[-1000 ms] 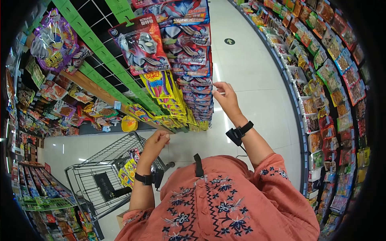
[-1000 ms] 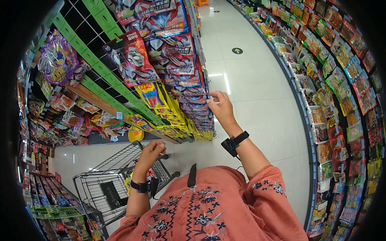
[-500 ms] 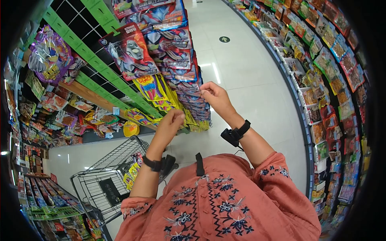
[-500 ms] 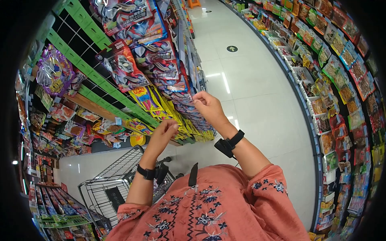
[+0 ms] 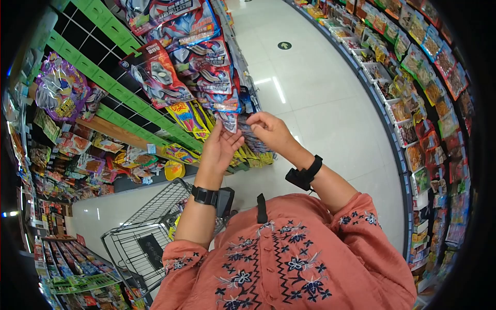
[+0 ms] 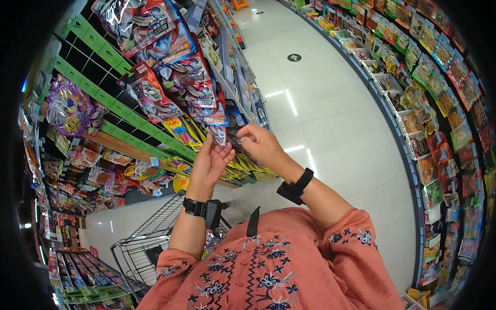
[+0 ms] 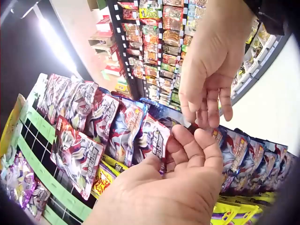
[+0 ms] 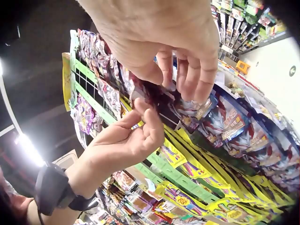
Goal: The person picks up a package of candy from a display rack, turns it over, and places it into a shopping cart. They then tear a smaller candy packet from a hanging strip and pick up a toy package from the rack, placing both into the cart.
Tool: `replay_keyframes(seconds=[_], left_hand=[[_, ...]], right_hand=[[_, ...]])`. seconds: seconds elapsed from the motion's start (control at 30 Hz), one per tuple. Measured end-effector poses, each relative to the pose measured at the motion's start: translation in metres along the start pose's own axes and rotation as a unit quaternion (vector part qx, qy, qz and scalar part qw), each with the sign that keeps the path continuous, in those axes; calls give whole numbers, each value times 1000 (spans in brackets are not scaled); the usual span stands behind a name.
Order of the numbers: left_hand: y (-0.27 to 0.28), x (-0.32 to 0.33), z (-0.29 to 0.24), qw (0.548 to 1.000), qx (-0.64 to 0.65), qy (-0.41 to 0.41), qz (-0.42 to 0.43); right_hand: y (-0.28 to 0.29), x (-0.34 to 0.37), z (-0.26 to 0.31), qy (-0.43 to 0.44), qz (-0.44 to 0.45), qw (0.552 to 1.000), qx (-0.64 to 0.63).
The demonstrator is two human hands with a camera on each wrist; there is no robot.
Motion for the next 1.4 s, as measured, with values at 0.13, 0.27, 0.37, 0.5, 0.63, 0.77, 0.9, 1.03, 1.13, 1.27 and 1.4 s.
replay_keyframes(seconds=[0.13,0.27,0.37,0.5,0.63,0.77,0.9,1.03,1.13,1.27,1.4], left_hand=[[-1,3,-10,999,35,12,20],[-6,10,-22,997,71,18,17],[-1,8,-26,995,96,30,23],[-4,8,-29,994,97,41,37],[3,10,-26,995,87,40,8],[-4,10,-28,996,78,46,-3],[-4,9,-25,997,69,34,5],[-2,7,-17,997,57,50,-2],[-3,6,-13,996,62,60,11],[-5,8,-13,996,68,56,19],[2,5,-10,997,45,53,23]], right_hand=[[16,-14,-12,0,-50,999,6],[24,-21,-12,-7,-81,996,45],[31,-25,-12,-23,-111,993,42],[26,-31,-5,-10,-94,995,42],[26,-30,-16,-27,-117,992,42],[26,-31,-3,23,-128,986,100],[21,-29,-6,9,-128,987,99],[18,-28,-8,-1,-119,987,108],[22,-26,4,6,-124,978,167],[22,-27,2,20,-128,981,147],[16,-30,-5,24,-124,989,80]])
Point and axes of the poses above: each hand's wrist, its own x-axis away from the middle knuckle, its own y-axis out of the back of the hand, z = x × y, the point moved 10 cm from there along -x, towards the middle knuckle, and after that the axes turned 9 degrees about -z, right-handed, at the moved point
